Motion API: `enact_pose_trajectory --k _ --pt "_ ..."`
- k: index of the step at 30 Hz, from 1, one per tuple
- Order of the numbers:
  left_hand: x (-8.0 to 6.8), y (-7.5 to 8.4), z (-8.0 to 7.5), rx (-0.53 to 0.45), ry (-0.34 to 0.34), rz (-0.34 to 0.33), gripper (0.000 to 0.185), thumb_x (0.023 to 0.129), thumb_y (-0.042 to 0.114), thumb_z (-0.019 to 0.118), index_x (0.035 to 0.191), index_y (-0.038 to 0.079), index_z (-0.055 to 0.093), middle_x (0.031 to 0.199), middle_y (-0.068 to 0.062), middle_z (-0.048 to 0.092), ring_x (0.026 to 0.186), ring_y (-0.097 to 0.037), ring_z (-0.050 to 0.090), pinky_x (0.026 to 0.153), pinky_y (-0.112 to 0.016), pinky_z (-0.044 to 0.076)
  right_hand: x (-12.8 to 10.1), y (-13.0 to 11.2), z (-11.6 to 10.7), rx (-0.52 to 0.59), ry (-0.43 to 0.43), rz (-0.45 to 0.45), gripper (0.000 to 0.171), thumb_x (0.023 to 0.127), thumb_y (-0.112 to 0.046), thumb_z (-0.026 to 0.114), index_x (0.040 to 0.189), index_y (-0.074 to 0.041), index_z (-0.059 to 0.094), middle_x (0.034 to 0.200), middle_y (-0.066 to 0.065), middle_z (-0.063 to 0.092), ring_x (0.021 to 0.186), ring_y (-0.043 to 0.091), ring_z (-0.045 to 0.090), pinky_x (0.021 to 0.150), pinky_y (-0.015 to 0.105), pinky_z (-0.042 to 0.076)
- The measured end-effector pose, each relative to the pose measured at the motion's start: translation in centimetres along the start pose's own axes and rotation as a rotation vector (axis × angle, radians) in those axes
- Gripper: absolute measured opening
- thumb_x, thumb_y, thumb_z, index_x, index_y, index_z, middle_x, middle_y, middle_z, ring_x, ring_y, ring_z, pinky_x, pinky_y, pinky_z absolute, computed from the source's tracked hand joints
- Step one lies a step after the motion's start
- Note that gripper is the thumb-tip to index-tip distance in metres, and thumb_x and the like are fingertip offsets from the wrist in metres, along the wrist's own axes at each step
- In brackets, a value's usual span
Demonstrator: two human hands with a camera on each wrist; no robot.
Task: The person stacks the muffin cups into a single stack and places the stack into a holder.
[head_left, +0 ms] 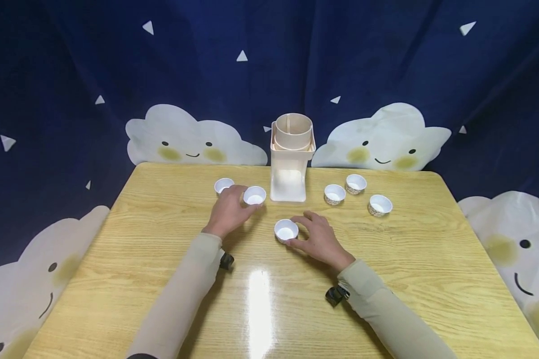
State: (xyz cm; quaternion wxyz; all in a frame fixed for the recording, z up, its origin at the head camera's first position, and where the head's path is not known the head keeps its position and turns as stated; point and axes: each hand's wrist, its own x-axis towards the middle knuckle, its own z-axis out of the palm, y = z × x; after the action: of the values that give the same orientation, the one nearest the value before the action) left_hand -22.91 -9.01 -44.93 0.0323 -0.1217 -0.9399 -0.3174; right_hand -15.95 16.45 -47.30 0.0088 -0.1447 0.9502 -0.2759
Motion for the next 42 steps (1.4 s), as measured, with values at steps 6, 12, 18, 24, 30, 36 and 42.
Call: enact_pose_trajectory --k 6,12,18,24,30,36,42 --pt "-0.7 0.9 -0.5 0.005 0.003 0.046 0.052 0.083 0.042 0.077 0.122 0.009 0.066 0.13 -0.01 0.064 0.126 -0.03 0.056 0.111 -0.044 0.043 -0.1 0.1 -0.2 -0.004 0.0 0.003 0.06 0.08 -0.04 0.081 0.131 -0.013 0.062 0.141 0.029 0.052 0.129 0.051 0.048 0.101 0.067 0.041" --pt "-1.5 1.4 -0.8 0.021 -0.02 0.059 0.055 0.083 0.041 0.077 0.125 0.009 0.064 0.137 -0.011 0.06 0.131 -0.031 0.051 0.113 -0.047 0.041 0.0 0.1 -0.2 -0.007 0.001 -0.009 0.059 0.08 -0.04 0.08 0.13 -0.013 0.063 0.14 0.029 0.052 0.127 0.05 0.049 0.101 0.067 0.041" --pt "-1.9 1.6 -0.6 0.046 -0.055 0.059 0.055 0.084 0.042 0.075 0.125 0.009 0.064 0.135 -0.011 0.06 0.131 -0.03 0.052 0.111 -0.046 0.044 -0.2 0.1 0.0 -0.018 -0.003 -0.006 0.059 0.08 -0.041 0.08 0.13 -0.014 0.063 0.14 0.028 0.052 0.127 0.049 0.049 0.101 0.066 0.041" --pt "-2.2 1.9 -0.4 0.016 -0.071 0.084 0.054 0.083 0.039 0.078 0.124 0.007 0.064 0.134 -0.011 0.061 0.13 -0.03 0.053 0.118 -0.047 0.036 0.0 0.0 0.1 -0.021 -0.005 -0.019 0.06 0.08 -0.042 0.08 0.13 -0.014 0.063 0.139 0.028 0.053 0.127 0.049 0.05 0.101 0.065 0.042" --pt "-2.5 2.2 -0.3 0.017 -0.089 0.144 0.051 0.083 0.037 0.079 0.122 0.007 0.065 0.129 -0.01 0.064 0.124 -0.029 0.056 0.113 -0.046 0.042 0.1 0.0 0.0 -0.02 -0.024 -0.001 0.059 0.081 -0.04 0.079 0.131 -0.014 0.062 0.143 0.03 0.049 0.129 0.05 0.047 0.102 0.067 0.041" --pt "-2.8 2.6 -0.2 -0.002 -0.096 0.157 0.052 0.083 0.035 0.079 0.126 0.008 0.064 0.13 -0.01 0.063 0.125 -0.029 0.056 0.109 -0.044 0.045 0.2 0.0 0.1 -0.02 -0.013 -0.014 0.058 0.081 -0.04 0.08 0.13 -0.014 0.063 0.141 0.028 0.052 0.126 0.049 0.05 0.1 0.065 0.043" --pt "-3.0 3.2 -0.1 -0.011 -0.131 0.176 0.051 0.083 0.037 0.078 0.126 0.012 0.063 0.131 -0.006 0.063 0.127 -0.026 0.055 0.111 -0.042 0.043 0.2 -0.1 0.0 -0.02 0.0 -0.023 0.059 0.08 -0.04 0.081 0.129 -0.013 0.064 0.138 0.027 0.054 0.124 0.048 0.051 0.1 0.063 0.043"
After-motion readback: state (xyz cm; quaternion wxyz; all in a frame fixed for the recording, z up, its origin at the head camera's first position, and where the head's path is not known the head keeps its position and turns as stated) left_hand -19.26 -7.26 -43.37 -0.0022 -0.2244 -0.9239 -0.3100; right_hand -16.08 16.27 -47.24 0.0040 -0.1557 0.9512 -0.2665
